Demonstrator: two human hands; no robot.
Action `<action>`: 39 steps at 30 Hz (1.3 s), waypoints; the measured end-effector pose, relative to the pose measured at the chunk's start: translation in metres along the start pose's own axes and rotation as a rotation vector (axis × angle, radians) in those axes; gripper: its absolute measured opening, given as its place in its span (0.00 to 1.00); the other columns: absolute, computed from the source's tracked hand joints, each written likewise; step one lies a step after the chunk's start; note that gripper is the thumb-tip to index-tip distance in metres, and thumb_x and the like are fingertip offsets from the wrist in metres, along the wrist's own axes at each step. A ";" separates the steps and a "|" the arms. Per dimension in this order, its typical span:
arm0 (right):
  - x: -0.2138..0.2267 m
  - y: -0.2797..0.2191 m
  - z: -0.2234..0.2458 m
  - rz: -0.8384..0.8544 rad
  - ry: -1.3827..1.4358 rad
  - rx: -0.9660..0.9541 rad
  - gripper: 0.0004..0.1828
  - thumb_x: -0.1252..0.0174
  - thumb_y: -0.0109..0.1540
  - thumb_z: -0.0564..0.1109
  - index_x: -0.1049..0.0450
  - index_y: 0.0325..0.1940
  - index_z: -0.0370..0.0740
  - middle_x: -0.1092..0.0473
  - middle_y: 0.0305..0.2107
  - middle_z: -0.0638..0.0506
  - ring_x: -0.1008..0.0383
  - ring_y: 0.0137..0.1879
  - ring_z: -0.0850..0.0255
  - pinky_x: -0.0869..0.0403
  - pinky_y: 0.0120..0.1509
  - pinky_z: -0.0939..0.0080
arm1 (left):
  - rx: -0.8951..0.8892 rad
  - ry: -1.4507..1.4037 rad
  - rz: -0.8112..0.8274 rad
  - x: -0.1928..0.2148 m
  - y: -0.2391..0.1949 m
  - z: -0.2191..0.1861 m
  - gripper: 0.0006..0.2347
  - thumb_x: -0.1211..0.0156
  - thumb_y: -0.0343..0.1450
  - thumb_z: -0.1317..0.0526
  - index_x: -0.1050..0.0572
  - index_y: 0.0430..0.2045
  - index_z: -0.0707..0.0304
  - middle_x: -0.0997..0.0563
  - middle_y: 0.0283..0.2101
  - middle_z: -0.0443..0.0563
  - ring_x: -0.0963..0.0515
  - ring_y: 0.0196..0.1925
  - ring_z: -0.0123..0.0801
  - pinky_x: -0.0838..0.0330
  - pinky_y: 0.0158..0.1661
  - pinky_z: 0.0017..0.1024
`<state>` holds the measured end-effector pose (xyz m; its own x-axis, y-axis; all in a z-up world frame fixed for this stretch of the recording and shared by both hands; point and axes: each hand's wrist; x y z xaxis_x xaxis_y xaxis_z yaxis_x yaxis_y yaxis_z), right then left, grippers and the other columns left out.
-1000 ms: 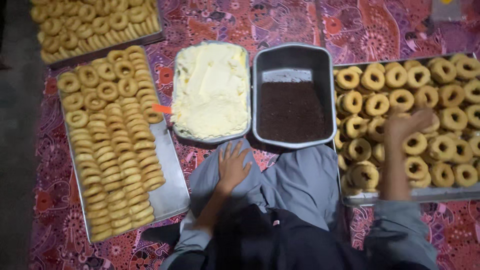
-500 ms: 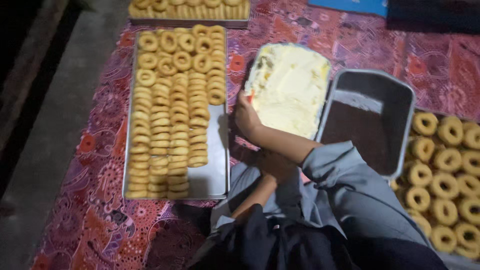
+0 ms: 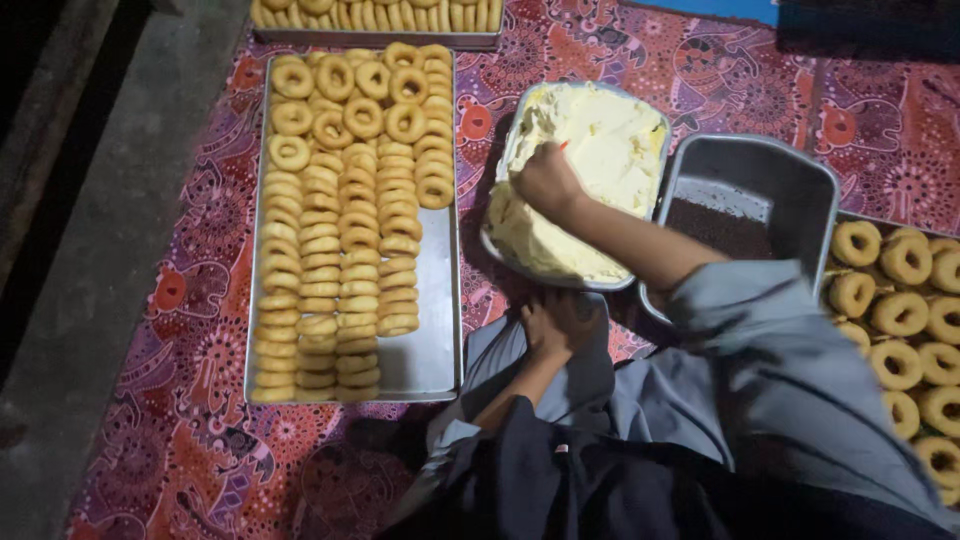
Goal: The person sits on the floor and repeatedly picks up ring-shaped donuts, fills them with a white cream using a small spatula, and then places them into a tray of dark crumbs. The filled donuts are then arranged on a separate tray.
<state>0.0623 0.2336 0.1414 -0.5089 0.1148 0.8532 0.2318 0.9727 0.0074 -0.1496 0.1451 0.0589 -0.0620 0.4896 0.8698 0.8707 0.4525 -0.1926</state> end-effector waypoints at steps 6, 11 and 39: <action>0.021 -0.058 -0.165 0.202 0.228 -0.225 0.07 0.42 0.64 0.44 0.21 0.44 0.54 0.23 0.30 0.53 0.19 0.39 0.54 0.25 0.45 0.47 | 0.008 0.002 0.023 0.015 -0.003 -0.003 0.33 0.38 0.61 0.40 0.26 0.55 0.63 0.29 0.61 0.61 0.34 0.64 0.59 0.41 0.59 0.58; -0.026 -0.066 -0.215 0.142 0.787 -0.604 0.13 0.41 0.66 0.52 0.21 0.53 0.54 0.21 0.41 0.47 0.21 0.46 0.47 0.25 0.49 0.42 | 0.030 -0.024 0.009 0.028 -0.005 -0.011 0.30 0.39 0.65 0.39 0.25 0.52 0.65 0.27 0.59 0.64 0.33 0.62 0.61 0.40 0.59 0.60; -0.091 -0.128 -0.104 0.059 0.834 -0.388 0.14 0.40 0.63 0.60 0.16 0.46 0.58 0.22 0.29 0.48 0.21 0.35 0.48 0.25 0.38 0.49 | 0.015 -0.004 -0.148 0.025 -0.006 -0.016 0.28 0.38 0.62 0.40 0.21 0.43 0.66 0.22 0.49 0.62 0.28 0.55 0.58 0.36 0.52 0.56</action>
<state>0.1657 0.0778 0.1170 0.2397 -0.1671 0.9564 0.5769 0.8168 -0.0018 -0.1485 0.1429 0.0885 -0.1917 0.4198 0.8871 0.8447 0.5308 -0.0687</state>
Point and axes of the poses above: each hand's wrist, its own y-axis towards the middle knuckle, its own x-axis out of the back of the hand, z = x × y
